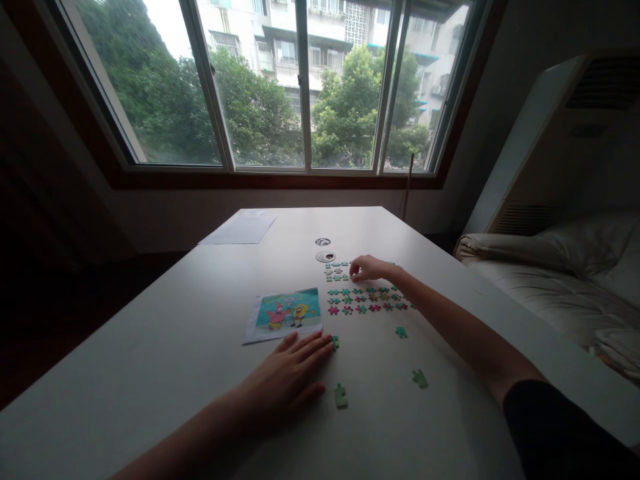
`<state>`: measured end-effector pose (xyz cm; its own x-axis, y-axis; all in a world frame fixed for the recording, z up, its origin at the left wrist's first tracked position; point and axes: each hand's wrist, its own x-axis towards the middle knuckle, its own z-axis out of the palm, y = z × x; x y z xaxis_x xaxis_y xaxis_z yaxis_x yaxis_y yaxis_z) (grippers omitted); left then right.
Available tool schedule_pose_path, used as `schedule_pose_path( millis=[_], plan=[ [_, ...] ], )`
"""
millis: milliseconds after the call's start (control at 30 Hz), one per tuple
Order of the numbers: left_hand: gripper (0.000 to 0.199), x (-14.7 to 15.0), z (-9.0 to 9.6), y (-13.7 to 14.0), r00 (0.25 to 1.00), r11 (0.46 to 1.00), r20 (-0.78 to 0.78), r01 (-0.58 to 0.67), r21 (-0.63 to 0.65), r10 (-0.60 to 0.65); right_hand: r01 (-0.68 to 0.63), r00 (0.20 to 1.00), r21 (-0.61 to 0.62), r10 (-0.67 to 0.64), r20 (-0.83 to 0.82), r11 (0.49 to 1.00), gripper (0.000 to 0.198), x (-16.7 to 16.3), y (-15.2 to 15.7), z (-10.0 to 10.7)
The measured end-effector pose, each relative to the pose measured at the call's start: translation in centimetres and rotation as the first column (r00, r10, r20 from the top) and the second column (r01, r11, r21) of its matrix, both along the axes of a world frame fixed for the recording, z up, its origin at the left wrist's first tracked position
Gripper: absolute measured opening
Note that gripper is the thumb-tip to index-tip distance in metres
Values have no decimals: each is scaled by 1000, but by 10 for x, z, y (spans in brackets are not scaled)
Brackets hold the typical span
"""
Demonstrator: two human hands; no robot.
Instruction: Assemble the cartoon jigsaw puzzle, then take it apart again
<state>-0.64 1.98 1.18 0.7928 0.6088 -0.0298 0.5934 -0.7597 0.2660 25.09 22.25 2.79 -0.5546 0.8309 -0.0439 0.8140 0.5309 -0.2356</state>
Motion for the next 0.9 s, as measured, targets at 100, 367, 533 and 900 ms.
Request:
schedule_pose_path(
  millis=[100,367,533,900],
  plan=[
    [52,0,1,-1,1000,1000,2,1,3,-1,-7,1000,-12,7,-7,1000,18,-1,3,4],
    [52,0,1,0,1000,1000,27,-8,9,8,-96,982,35,100,-159,995,21,0,-46,10],
    [52,0,-1,1,1000,1000,23,-11,24,11,-233,921,-13,216,-323,972,11,6,-111,5],
    [52,0,-4,1,1000,999,12,-3,43,3,-28,838,8,28,-546,1000,8,5,-170,-23]
  ],
)
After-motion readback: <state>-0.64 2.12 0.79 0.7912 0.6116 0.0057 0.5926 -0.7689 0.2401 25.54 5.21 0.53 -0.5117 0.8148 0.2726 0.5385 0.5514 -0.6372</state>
